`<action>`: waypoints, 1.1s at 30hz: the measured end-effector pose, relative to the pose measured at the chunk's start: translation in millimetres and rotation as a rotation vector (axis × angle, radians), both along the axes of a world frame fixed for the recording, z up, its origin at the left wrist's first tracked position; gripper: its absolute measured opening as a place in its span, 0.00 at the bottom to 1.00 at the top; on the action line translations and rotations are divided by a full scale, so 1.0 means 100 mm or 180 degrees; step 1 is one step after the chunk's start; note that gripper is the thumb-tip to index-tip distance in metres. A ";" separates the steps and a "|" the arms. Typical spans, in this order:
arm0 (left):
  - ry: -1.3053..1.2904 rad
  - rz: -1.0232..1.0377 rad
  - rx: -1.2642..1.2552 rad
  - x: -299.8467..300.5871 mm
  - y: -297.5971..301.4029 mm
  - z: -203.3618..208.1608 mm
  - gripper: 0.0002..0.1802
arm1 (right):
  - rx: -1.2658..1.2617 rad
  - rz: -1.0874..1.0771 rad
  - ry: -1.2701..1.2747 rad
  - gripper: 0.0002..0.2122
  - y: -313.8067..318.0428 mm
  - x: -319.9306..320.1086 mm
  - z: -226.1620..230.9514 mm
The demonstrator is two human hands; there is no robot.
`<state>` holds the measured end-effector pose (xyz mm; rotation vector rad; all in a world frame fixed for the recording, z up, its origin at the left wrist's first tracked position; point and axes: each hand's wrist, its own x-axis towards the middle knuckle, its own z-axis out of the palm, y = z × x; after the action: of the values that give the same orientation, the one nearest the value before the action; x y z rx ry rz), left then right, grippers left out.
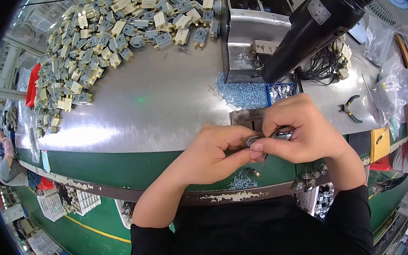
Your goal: The worker is assembling electronic components on a production line, connecting wires to metal housing and using an electric screwdriver.
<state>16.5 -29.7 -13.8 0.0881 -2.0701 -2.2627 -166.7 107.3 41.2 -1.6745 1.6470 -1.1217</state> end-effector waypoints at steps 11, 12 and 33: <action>0.0617 0.0271 -0.0709 -0.03 0.07 0.01 0.13 | 0.1264 0.0223 -0.1805 0.11 -0.03 -0.10 -0.06; 0.0626 0.0296 -0.0727 -0.02 0.08 0.01 0.13 | 0.1246 0.0043 -0.1693 0.09 -0.05 -0.10 -0.04; 0.0452 0.1825 -0.0388 -0.08 0.25 -0.17 0.09 | -0.0367 -0.0159 -0.0365 0.20 0.09 0.10 -0.30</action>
<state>8.7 -4.6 -30.4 0.4371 -1.8051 -1.7454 -156.4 116.2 10.9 -1.6144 1.5869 -1.3345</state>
